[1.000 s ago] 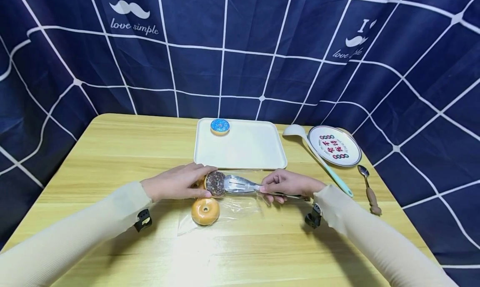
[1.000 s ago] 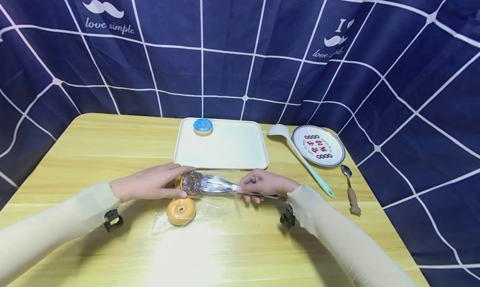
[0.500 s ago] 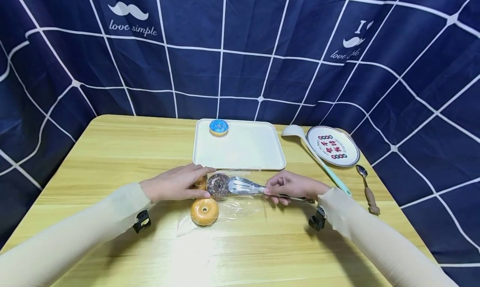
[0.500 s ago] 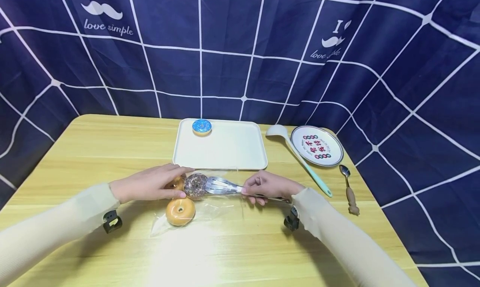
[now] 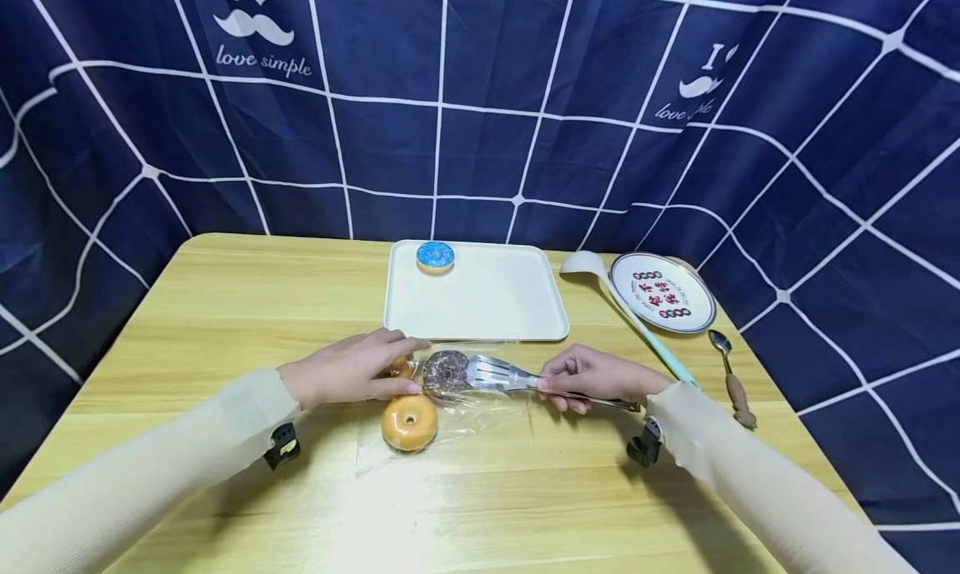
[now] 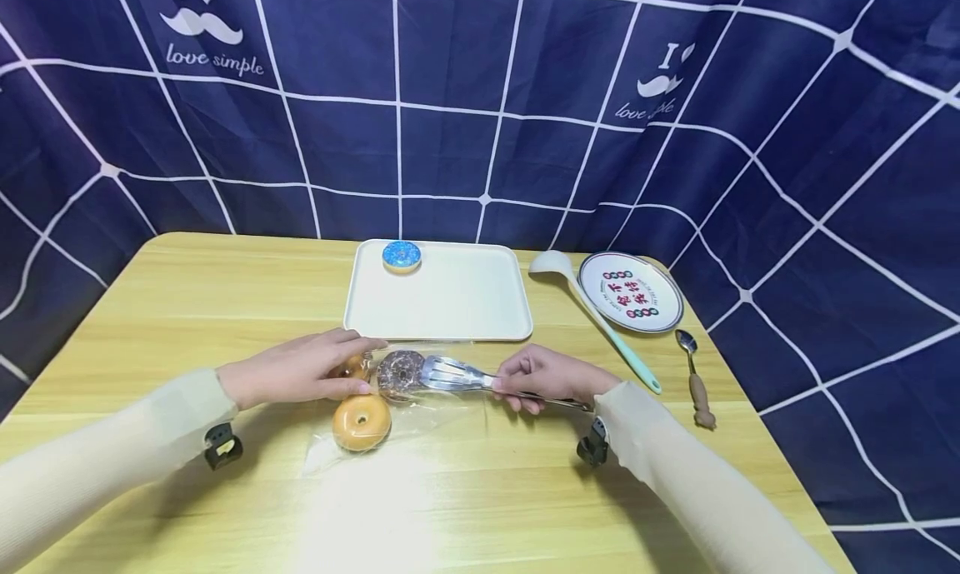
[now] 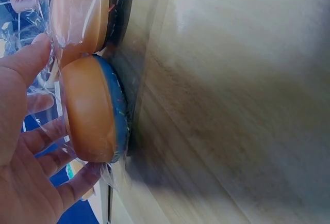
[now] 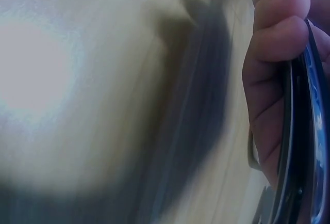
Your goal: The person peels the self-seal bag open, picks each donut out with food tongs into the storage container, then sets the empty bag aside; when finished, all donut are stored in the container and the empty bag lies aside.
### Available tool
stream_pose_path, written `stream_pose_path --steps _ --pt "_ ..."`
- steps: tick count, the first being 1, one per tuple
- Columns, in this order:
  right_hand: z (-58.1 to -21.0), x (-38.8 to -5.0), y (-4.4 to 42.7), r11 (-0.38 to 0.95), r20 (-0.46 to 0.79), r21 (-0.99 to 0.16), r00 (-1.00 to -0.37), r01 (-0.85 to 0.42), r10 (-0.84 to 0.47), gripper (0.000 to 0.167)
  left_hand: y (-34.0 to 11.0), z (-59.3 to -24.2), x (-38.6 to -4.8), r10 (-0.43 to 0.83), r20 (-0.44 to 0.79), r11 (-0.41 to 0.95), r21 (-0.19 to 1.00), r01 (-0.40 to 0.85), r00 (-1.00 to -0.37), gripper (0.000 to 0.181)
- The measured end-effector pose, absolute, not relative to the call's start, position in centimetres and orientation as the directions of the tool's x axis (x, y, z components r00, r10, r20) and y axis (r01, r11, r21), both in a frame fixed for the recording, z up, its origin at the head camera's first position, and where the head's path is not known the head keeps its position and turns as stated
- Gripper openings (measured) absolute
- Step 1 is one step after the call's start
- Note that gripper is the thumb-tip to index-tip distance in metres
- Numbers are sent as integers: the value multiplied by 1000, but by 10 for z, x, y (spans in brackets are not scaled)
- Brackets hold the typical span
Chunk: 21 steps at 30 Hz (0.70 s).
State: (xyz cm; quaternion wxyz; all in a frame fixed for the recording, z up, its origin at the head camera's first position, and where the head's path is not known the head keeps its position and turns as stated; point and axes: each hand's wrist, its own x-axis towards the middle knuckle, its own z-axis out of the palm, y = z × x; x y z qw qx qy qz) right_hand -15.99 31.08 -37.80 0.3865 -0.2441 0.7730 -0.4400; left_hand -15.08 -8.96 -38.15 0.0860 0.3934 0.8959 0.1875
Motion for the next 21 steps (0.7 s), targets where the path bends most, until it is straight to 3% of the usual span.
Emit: stream_pose_path --steps 21 --pt "-347 -133 362 467 -305 -878 -627 -108 -717 33 -95 -386 -156 728 9 606 458 650 -685 61"
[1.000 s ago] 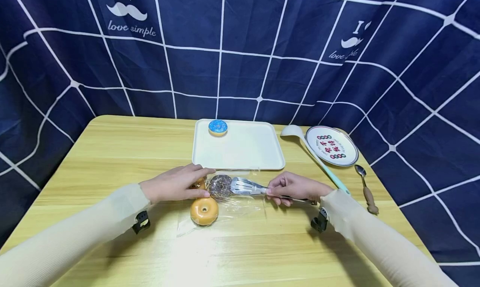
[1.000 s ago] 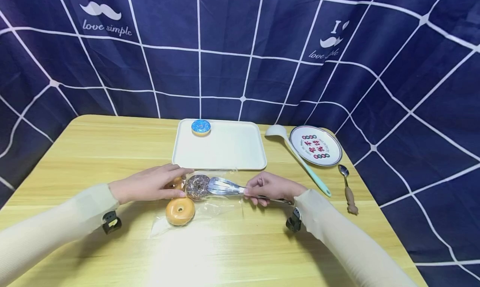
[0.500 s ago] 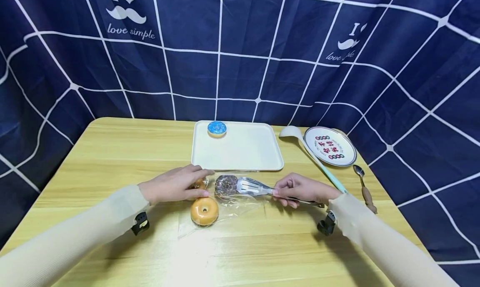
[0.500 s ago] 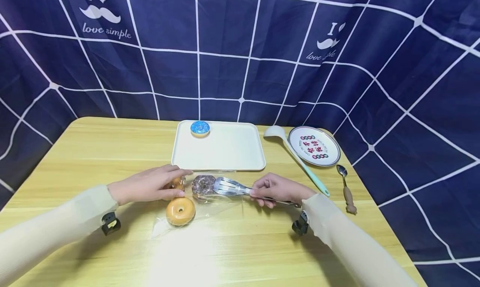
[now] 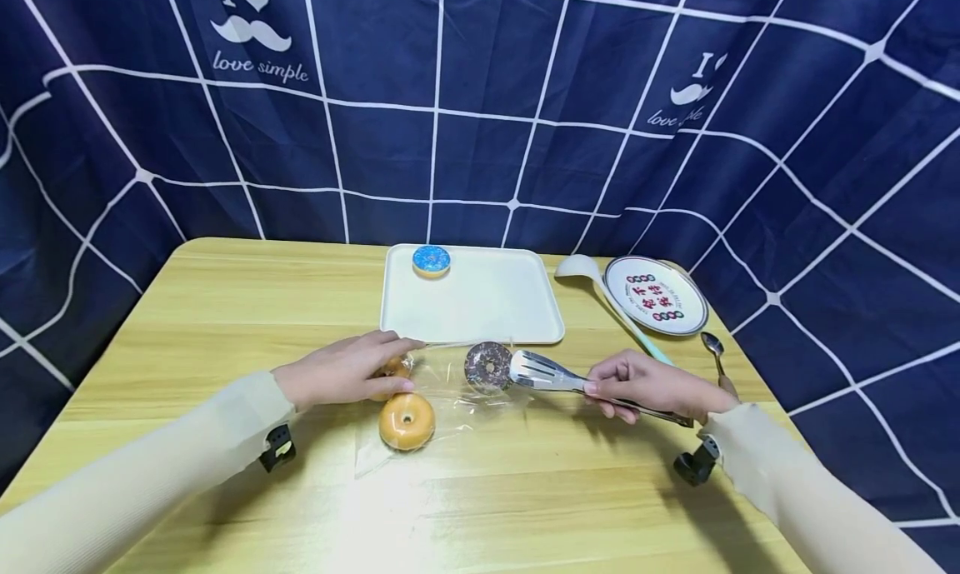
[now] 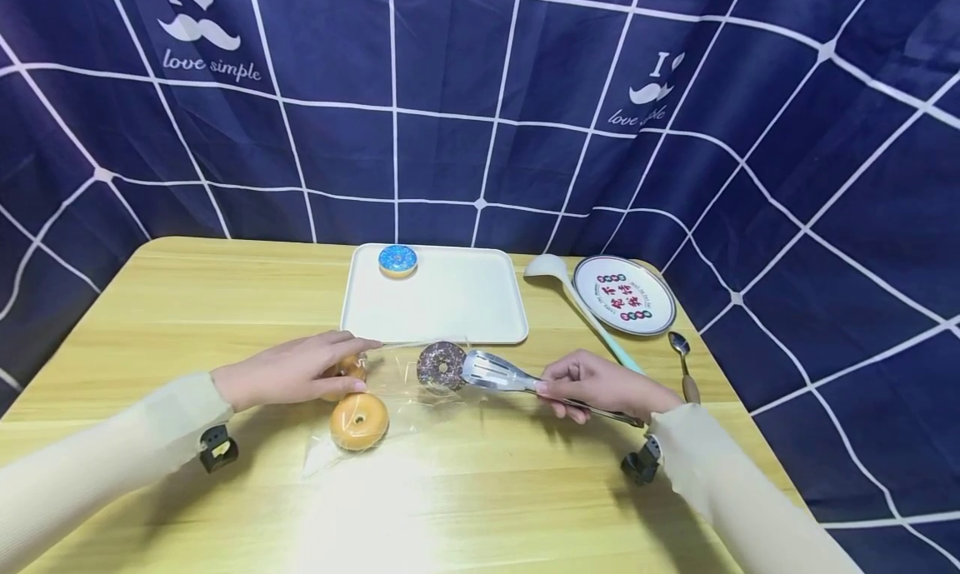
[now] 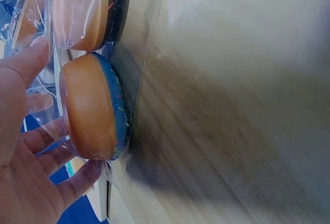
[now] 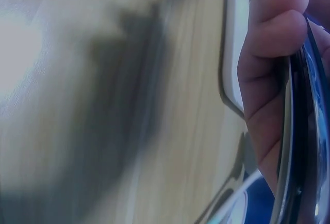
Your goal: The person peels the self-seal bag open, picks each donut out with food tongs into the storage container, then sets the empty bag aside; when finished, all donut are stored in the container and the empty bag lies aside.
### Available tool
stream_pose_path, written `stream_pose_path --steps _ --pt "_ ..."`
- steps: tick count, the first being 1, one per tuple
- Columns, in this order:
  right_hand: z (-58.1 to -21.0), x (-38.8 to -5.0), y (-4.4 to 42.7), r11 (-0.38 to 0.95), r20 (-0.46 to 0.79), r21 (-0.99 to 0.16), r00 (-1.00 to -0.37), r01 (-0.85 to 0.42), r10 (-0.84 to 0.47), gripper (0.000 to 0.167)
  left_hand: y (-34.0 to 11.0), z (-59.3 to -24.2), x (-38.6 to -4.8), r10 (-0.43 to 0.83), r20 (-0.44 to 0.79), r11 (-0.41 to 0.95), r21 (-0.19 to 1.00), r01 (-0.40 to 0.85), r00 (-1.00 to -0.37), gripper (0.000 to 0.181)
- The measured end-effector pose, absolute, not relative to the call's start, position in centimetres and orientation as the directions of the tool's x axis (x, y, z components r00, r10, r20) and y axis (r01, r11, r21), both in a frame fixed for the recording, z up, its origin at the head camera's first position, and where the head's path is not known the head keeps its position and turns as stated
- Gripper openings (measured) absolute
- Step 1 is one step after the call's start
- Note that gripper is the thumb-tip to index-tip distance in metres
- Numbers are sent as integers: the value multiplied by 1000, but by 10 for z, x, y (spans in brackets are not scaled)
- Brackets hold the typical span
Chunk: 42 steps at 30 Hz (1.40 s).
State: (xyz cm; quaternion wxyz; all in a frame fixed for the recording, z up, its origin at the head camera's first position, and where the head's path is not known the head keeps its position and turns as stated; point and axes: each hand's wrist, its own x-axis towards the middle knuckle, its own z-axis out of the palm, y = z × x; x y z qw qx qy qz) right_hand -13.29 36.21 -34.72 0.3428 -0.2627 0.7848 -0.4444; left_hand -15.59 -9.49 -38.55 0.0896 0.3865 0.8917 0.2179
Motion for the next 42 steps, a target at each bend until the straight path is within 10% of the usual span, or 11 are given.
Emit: stream_pose_path --steps 27,42 --pt "-334 -135 395 482 -274 -871 -724 -93 -634 28 -97 -386 -156 721 13 616 446 650 -693 60" --pt "-336 -199 377 560 -289 -828 -872 19 -396 33 -96 -385 -155 730 21 612 426 666 -683 60"
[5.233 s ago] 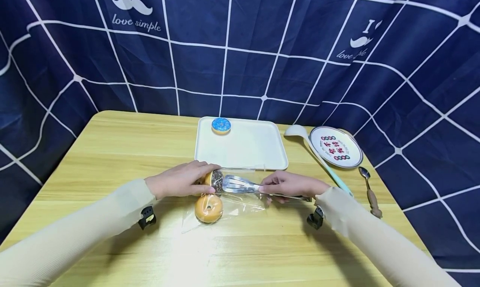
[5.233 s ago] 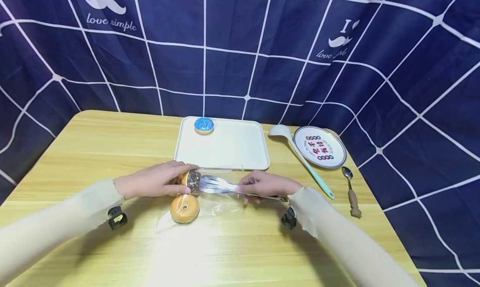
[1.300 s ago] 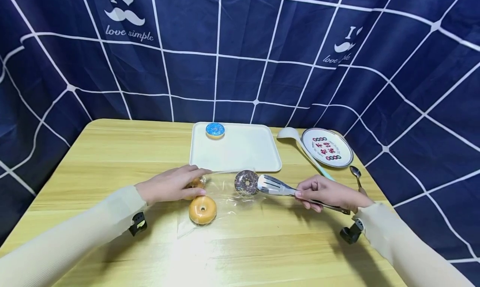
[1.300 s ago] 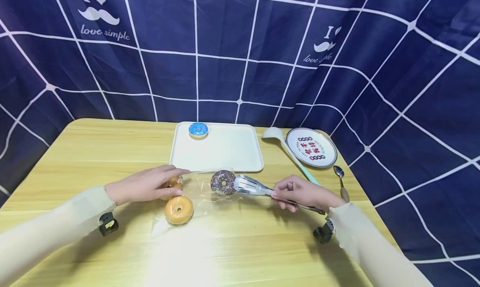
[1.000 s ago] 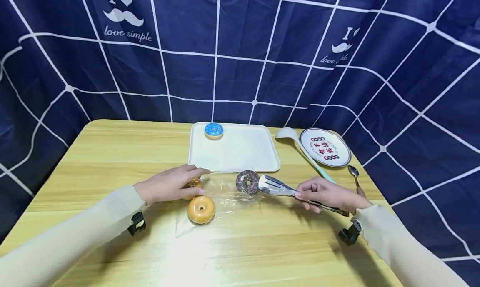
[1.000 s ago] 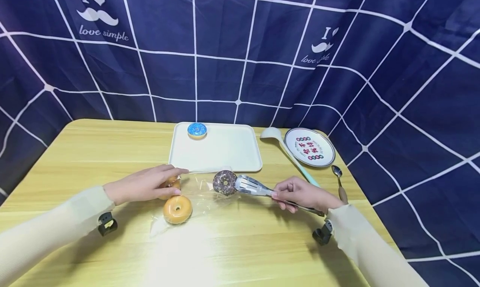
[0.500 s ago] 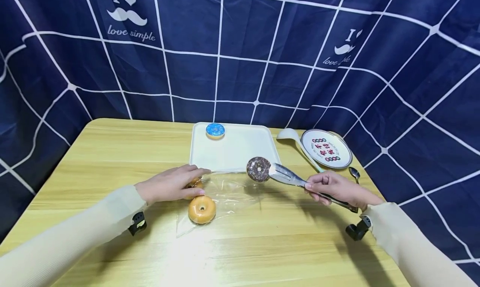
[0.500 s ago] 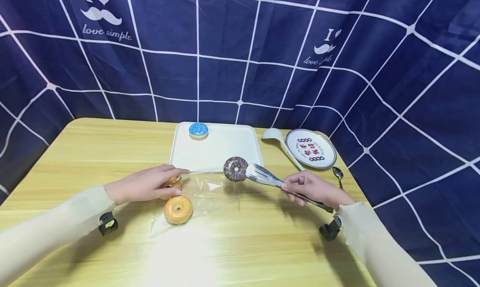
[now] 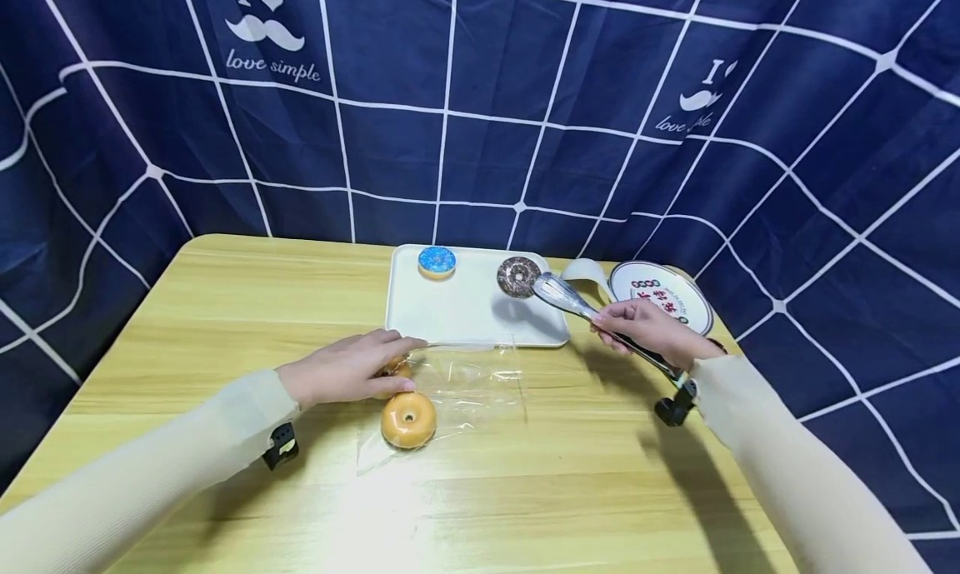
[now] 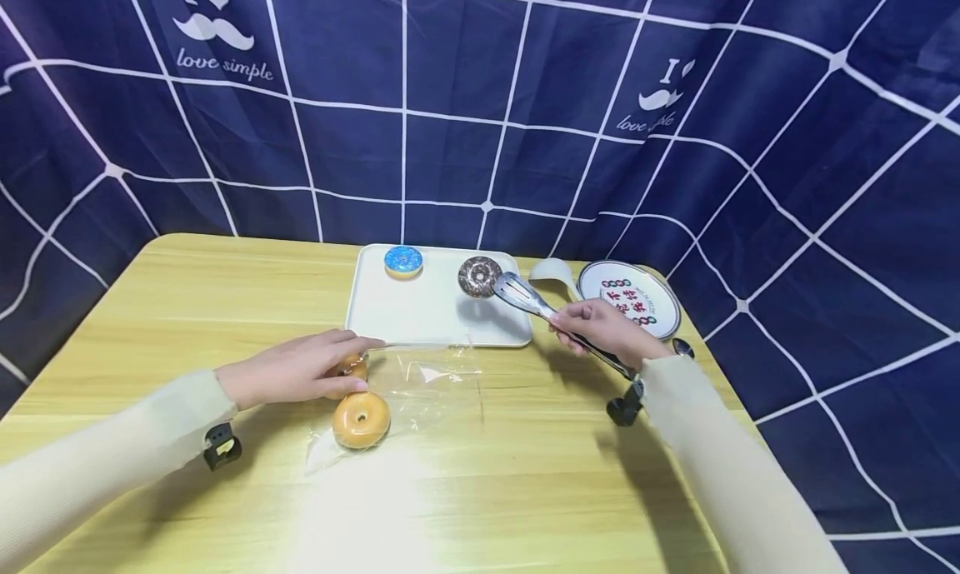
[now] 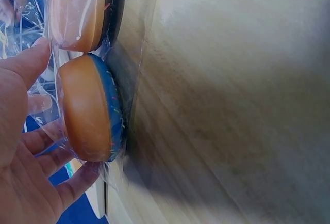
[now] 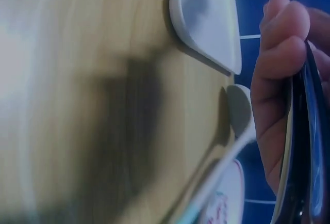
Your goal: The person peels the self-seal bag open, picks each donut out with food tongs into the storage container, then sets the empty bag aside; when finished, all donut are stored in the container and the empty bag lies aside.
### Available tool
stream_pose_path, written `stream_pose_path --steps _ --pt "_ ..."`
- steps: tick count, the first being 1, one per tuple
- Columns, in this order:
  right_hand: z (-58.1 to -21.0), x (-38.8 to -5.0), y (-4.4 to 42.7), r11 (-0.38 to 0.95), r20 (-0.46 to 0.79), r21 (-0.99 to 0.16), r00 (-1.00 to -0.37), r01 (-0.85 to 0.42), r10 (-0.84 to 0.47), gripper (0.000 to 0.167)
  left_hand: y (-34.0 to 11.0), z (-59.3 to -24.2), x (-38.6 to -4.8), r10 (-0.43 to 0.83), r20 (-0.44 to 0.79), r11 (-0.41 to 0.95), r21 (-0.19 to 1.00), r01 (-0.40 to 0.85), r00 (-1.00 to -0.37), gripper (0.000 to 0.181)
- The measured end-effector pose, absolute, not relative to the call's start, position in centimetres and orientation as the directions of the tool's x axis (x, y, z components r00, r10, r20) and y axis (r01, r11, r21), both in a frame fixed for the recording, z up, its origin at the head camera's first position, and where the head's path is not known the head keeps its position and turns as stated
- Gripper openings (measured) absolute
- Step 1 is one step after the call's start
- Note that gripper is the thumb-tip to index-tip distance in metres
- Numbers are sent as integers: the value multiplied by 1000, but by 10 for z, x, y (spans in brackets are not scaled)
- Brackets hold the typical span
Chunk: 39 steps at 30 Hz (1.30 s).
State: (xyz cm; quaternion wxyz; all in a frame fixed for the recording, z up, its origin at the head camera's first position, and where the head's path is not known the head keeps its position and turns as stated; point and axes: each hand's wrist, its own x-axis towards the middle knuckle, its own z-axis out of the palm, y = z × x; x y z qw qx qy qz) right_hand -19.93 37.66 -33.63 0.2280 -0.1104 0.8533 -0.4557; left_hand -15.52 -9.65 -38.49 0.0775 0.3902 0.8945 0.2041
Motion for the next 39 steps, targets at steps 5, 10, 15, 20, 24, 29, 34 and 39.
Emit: stream_pose_path --steps 5,10,15,20,24,29,34,39 --pt "-352 -222 360 548 -314 -832 -886 84 -342 40 -96 -384 -156 737 24 611 403 681 -675 61" --pt "-361 -236 345 552 -343 -824 -888 129 -305 38 -96 -385 -156 736 19 616 398 680 -677 61" --pt "-369 -245 338 532 -374 -828 -881 177 -289 36 -96 -385 -155 737 27 614 392 685 -676 60" --pt "-374 -249 333 458 -407 -852 -871 254 -276 34 -94 -385 -155 735 21 617 393 682 -677 60" --pt "-374 -250 329 436 -444 -846 -857 306 -260 32 -94 -385 -155 733 18 620 392 679 -680 60" --pt "-373 -250 327 433 -481 -829 -846 353 -232 31 -93 -386 -155 734 19 621 386 682 -679 60" --pt "-372 -250 327 434 -489 -828 -837 356 -245 33 -93 -385 -155 738 31 615 380 691 -674 59" --pt "-370 -250 326 440 -491 -825 -835 355 -247 36 -94 -386 -155 741 32 616 365 698 -671 59"
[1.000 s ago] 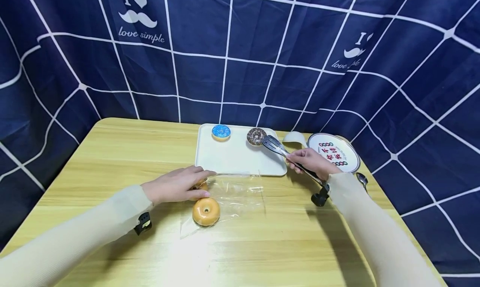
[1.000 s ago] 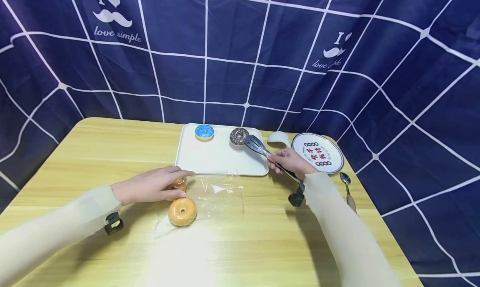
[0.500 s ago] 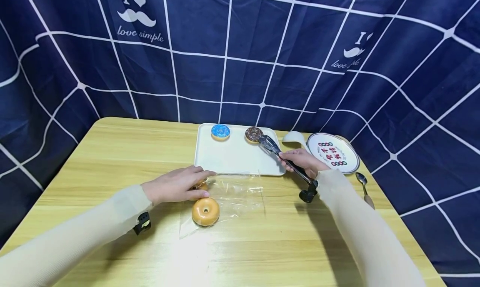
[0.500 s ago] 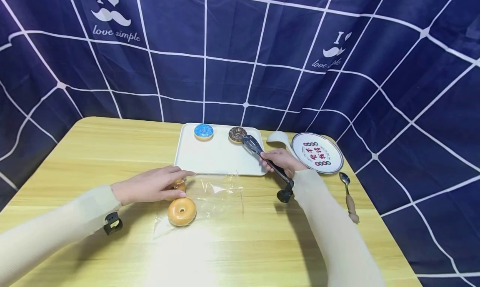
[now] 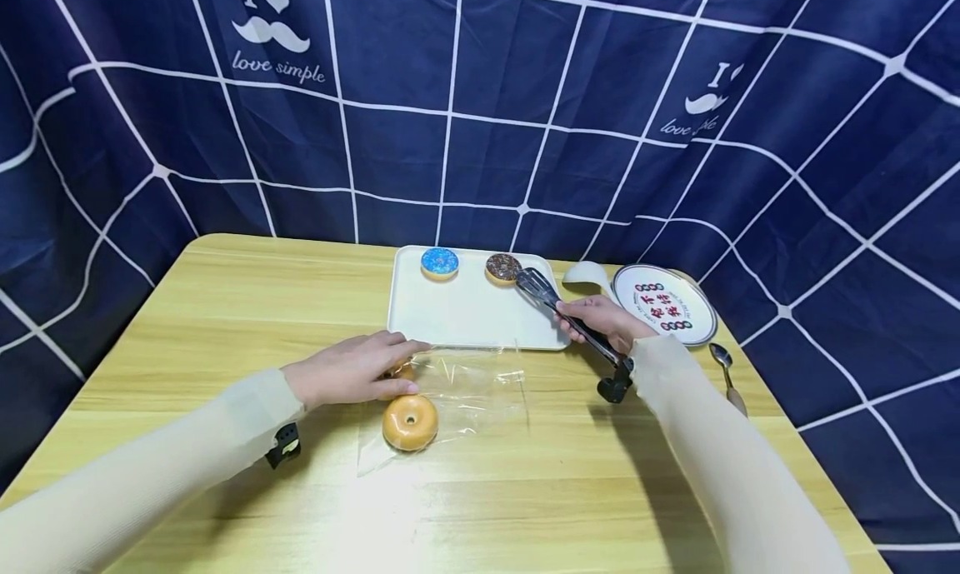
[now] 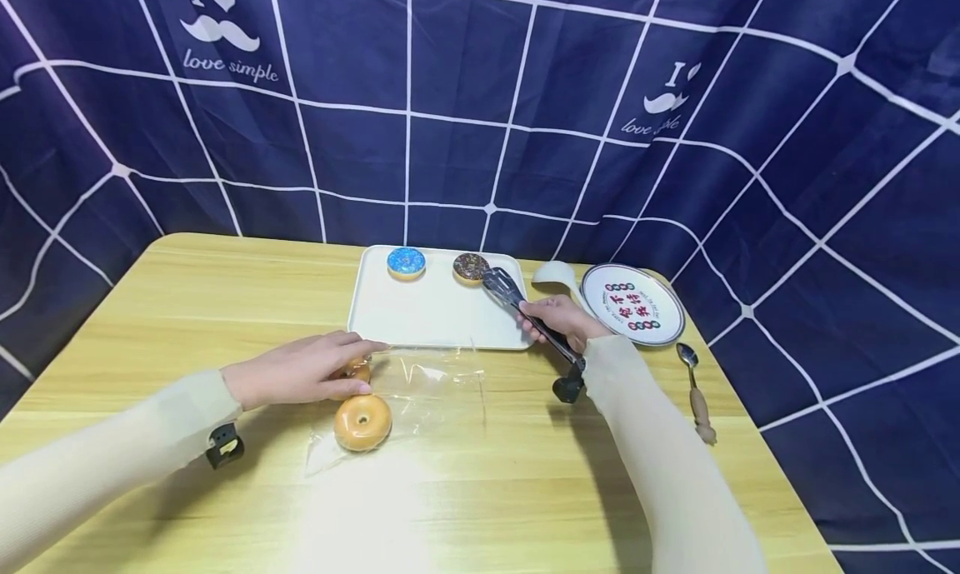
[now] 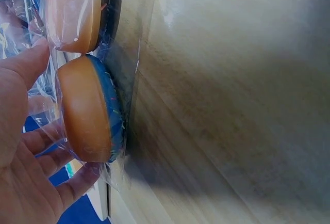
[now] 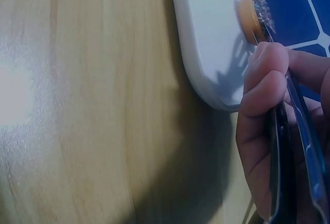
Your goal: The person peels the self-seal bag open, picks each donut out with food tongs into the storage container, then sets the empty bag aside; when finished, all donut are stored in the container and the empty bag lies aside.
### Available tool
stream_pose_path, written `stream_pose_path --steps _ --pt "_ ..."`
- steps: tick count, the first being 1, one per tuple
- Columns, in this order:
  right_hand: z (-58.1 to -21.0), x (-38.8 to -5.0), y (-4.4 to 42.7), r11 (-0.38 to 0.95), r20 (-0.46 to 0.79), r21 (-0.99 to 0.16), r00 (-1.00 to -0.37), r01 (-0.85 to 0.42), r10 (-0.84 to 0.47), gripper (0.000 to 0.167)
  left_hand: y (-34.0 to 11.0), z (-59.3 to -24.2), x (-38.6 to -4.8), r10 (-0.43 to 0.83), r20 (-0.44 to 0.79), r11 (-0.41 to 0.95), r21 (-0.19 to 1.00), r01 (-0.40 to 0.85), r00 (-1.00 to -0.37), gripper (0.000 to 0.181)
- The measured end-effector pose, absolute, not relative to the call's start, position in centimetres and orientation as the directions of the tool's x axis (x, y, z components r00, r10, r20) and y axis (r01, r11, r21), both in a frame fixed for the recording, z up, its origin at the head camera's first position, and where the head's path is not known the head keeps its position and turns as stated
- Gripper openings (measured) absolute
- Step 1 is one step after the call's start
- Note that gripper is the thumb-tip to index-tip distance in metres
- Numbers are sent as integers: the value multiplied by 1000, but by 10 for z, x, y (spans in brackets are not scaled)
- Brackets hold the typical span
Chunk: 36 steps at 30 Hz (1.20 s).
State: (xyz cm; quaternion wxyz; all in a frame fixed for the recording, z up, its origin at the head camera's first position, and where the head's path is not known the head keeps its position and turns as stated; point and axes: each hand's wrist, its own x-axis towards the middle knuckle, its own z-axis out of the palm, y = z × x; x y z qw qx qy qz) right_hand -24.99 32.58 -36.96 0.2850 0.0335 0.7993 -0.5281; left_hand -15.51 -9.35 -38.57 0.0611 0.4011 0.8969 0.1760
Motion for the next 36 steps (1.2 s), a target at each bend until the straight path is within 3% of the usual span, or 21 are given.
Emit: stream_pose_path --steps 13,21,31,36 --pt "-358 -244 327 482 -486 -812 -839 329 -246 45 -91 -385 -154 742 30 615 368 697 -670 60" --pt "-340 -217 339 605 -345 -790 -888 99 -305 46 -90 -386 -154 726 8 634 378 674 -687 60" --pt "-313 -171 353 703 -212 -684 -871 -192 -444 23 -93 -385 -154 732 21 619 396 678 -681 54" --pt "-301 -157 355 740 -186 -601 -848 -301 -496 26 -92 -385 -154 735 29 613 401 681 -678 50"
